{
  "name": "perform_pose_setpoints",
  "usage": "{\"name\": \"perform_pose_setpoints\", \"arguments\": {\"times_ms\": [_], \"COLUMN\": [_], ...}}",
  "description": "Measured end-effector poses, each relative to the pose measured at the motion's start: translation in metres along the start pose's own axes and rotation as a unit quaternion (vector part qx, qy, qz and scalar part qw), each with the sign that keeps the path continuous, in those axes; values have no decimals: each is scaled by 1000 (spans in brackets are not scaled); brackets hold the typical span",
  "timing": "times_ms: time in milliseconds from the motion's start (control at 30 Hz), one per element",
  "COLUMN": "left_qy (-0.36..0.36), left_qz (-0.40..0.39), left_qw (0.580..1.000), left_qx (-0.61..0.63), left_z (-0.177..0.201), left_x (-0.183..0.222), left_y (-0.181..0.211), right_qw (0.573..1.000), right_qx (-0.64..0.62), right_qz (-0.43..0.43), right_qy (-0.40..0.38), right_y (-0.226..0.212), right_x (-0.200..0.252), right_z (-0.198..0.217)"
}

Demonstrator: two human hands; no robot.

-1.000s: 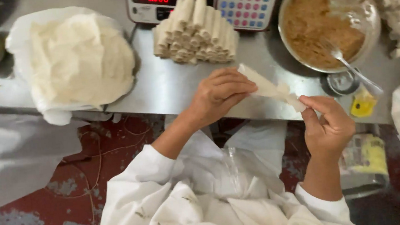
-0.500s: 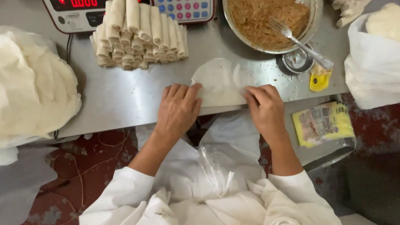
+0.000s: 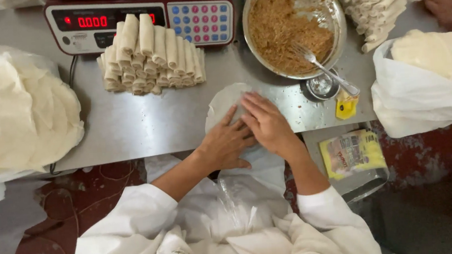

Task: The person picks up thin dough wrappers and places a small portion of meat-based filling onto them using a spoon. They then roll the wrappers by hand to create cylindrical food items, which are placed in a stack next to a digital scale.

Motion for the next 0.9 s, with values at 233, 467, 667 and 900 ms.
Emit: {"name": "perform_pose_setpoints", "arguments": {"times_ms": [233,467,667,900], "left_qy": [-21,-30,-14,-5], "left_qz": [2,15,10,14], "left_qw": [999,999,998,999], "left_qx": [25,-35,-59,-30], "left_z": [31,37,38,40], "left_x": [1,3,3,3], "left_y": [7,9,10,8], "right_qw": [993,932,948,972], "right_qx": [80,313,316,207], "right_qz": [-46,-170,-47,-92], "right_qy": [75,-68,-12,-64], "right_y": [95,169,177,155], "right_x": [5,1,-33,-29], "right_z": [51,110,78,78]}}
Point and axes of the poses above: each hand's wrist, its own x-axis away from the middle knuckle, its own z-axis out of the back of the hand, y = z × x, the point moved 8 cm from there along -x, towards the middle knuckle, and after that the axes turned 12 degrees about x, right-handed, at the moved point
